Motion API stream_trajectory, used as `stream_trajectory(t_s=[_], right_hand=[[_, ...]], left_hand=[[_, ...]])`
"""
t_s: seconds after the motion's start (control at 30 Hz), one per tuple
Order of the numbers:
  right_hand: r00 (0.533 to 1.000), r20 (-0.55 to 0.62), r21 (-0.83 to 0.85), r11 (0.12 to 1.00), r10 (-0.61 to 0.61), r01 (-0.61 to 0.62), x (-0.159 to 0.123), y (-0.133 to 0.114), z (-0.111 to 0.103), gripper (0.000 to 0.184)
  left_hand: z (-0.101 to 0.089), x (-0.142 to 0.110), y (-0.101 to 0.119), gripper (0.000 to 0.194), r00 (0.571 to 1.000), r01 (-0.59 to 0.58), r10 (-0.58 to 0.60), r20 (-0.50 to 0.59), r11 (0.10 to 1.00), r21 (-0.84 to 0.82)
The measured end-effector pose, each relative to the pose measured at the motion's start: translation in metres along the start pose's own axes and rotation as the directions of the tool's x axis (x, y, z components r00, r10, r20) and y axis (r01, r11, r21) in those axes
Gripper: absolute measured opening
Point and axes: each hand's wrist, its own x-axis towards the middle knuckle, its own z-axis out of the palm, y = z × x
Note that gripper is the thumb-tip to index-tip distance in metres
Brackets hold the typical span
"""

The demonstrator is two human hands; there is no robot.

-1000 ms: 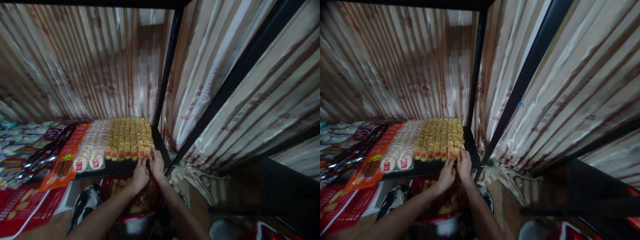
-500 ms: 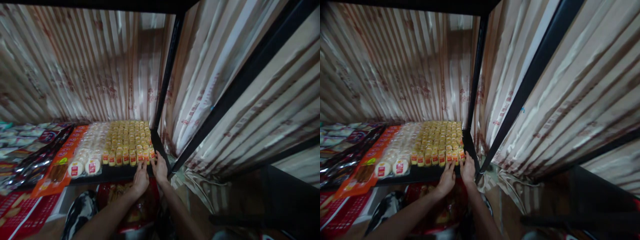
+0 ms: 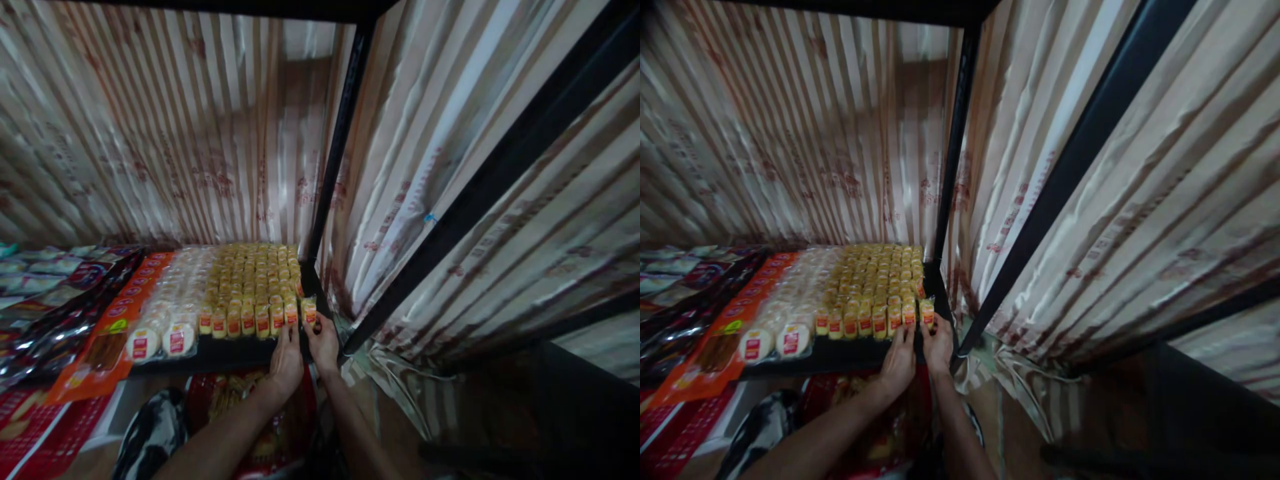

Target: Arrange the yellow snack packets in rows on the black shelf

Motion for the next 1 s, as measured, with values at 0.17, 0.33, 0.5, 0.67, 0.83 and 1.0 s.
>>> stream_trajectory(t_s=[0.17, 0.33, 0.5, 0.67, 0.83, 1.0], right_hand=[[0.997, 0.044, -0.096, 0.993, -0.066, 0.070, 0.001, 0.001, 0.006, 0.037], [0.985, 0.082, -0.095, 0.982, -0.154, 0.162, 0.002, 0.001, 0.010, 0.035], [0.990, 0.087, -0.034, 0.993, -0.110, 0.114, 0.002, -0.002, 0.011, 0.035], [0.998, -0.017, 0.015, 0.998, -0.063, 0.064, 0.006, -0.004, 0.006, 0.036], [0.998, -0.060, 0.045, 0.999, -0.017, 0.020, 0.025, -0.002, 0.005, 0.036], [0.998, 0.002, 0.041, 0.997, -0.061, 0.061, 0.044, 0.000, 0.017, 0.045]], left_hand=[[0.003, 0.004, 0.000, 0.061, 1.000, 0.028, -0.028, -0.006, 0.999, 0.015], [0.003, 0.003, 0.000, 0.065, 1.000, 0.008, -0.008, 0.004, 1.000, -0.017], [0.003, 0.006, 0.002, 0.062, 0.999, 0.039, -0.039, -0.008, 0.997, -0.060], [0.005, 0.004, -0.003, 0.069, 1.000, -0.011, 0.009, -0.025, 0.998, -0.066], [0.004, -0.001, -0.007, 0.066, 0.997, -0.071, 0.070, -0.016, 0.994, -0.080], [-0.001, -0.003, -0.003, 0.061, 0.993, -0.120, 0.120, -0.005, 0.990, -0.070]])
